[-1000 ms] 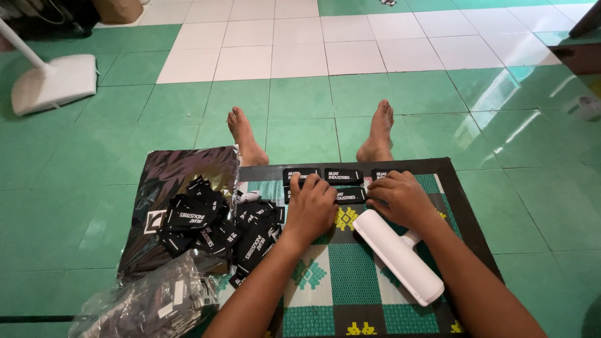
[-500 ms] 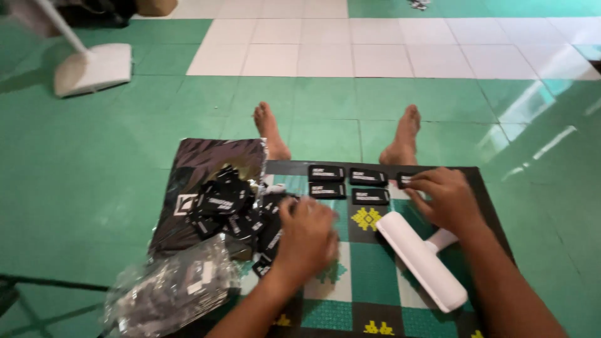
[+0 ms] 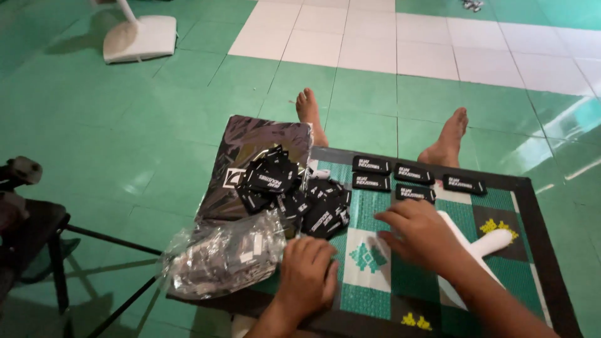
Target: Inspecting and arranging small black clothing tags on a checkered board and cleaning them with a lint roller.
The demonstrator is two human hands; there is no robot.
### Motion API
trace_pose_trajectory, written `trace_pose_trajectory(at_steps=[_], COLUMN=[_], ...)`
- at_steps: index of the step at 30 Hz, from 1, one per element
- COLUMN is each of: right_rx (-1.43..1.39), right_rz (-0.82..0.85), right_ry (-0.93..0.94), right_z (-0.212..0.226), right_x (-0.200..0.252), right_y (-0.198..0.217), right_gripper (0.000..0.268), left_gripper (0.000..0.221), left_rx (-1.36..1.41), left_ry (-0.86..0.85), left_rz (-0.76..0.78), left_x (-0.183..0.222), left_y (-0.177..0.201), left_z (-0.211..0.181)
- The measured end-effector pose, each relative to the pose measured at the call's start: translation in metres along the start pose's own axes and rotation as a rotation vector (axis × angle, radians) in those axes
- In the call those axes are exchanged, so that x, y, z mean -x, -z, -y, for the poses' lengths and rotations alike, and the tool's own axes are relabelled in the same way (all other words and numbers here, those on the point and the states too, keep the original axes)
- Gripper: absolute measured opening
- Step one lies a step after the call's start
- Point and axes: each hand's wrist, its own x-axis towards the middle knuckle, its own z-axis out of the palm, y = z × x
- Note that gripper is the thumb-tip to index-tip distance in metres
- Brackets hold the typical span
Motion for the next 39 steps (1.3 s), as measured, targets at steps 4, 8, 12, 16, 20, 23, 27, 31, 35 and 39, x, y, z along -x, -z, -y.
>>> trace_pose_trajectory(at_steps=[4, 8, 12, 16, 20, 23, 27, 31, 35, 39], right_rx=[-0.078, 0.004, 0.049, 0.012, -0.052, -0.071, -0.097, -0.386, -0.636, -0.805], right_rz=[-0.216, -0.244, -0.365, -0.436, -0.509, -0.599, -0.392, -0.188, -0.183, -0.104], right_ry=[0.201, 0.198, 0.188, 0.184, 0.165, 0.197, 0.148, 0.082, 0.241, 0.195], right_z=[0.022, 0.048, 0.054, 0.05, 0.048, 0.043, 0.018, -0.008, -0.008, -0.009], right_x=[-0.025, -0.044, -0.049, -0.043, -0.04, -0.039, -0.027, -0.014, -0.002, -0.002], right_y=[-0.035, -0.052, -0.084, -0.089, -0.082, -0.08, -0.069, -0.042, -0.009, -0.007], right_gripper=[0.032, 0.039, 0.05, 0.036, 0.025, 0.025, 0.018, 0.025, 0.03, 0.014], left_gripper=[0.024, 0.026, 0.015, 0.016, 0.033, 0.059, 0.083, 0.081, 0.081, 0.069], left_rx=[0.05, 0.205, 0.265, 0.296, 0.244, 0.226, 0.189, 0.16, 0.16, 0.125], left_ry=[0.132, 0.235, 0.194, 0.239, 0.328, 0.353, 0.327, 0.339, 0.443, 0.524], left_rz=[-0.044, -0.101, -0.325, -0.291, -0.16, -0.055, 0.012, 0.072, 0.103, 0.092], left_x=[0.003, 0.015, 0.016, 0.023, 0.016, 0.013, 0.01, 0.013, 0.011, 0.01], left_y=[-0.002, -0.018, -0.03, -0.037, -0.03, -0.021, -0.012, -0.018, -0.017, -0.02], left_z=[0.004, 0.014, 0.022, 0.026, 0.022, 0.015, 0.01, 0.018, 0.013, 0.014])
